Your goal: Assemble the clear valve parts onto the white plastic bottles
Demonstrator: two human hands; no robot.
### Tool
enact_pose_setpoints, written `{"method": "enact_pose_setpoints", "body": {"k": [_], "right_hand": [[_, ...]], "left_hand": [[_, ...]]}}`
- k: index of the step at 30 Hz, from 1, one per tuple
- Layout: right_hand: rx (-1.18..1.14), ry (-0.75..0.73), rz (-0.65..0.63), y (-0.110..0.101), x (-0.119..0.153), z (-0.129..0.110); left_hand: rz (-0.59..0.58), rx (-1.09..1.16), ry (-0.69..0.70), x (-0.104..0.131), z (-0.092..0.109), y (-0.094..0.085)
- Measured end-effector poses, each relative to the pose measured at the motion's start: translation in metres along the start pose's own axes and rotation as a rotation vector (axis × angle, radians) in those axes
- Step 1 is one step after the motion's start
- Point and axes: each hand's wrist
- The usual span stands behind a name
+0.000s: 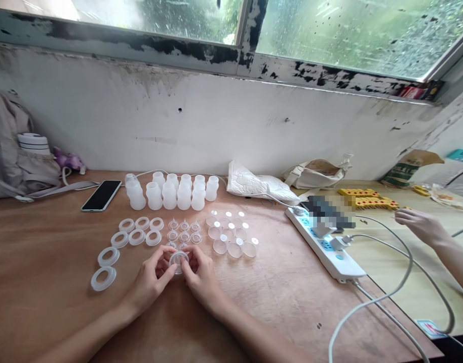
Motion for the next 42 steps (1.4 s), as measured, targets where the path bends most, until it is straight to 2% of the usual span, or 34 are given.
{"method": "enact_pose_setpoints", "body": {"k": [7, 15, 22, 29, 33, 39, 42], "right_hand": [[0.077, -0.092, -0.01, 0.002, 0.002, -0.001], [0.095, -0.075, 0.002, 0.004, 0.002, 0.0], [0.112, -0.092, 0.021, 0.002, 0.002, -0.001], [0.176, -0.132, 0.03, -0.001, 0.004, -0.002], [0.073, -0.133, -0.049, -0.006, 0.005, -0.003], [-0.338, 0.096, -0.118, -0.006, -0.002, -0.003], [-0.342, 0.103, -0.136, -0.006, -0.004, -0.003]], "left_hand": [[0.03, -0.075, -0.019, 0.0, -0.007, 0.002], [0.011, -0.179, -0.003, 0.002, -0.006, 0.002], [-0.007, -0.089, -0.004, 0.002, -0.003, 0.001], [-0.018, -0.118, 0.031, 0.003, -0.003, 0.002], [0.032, -0.087, 0.009, 0.002, -0.003, 0.001], [0.078, 0.135, 0.012, -0.003, -0.015, -0.001], [0.058, 0.229, 0.067, -0.005, -0.019, -0.002]]}}
Point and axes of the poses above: each hand's wrist, its own x-axis away from the middle knuckle, its own y-axis out of the palm, z = x × y, and after that the axes turned 11 degrees about y, right-handed
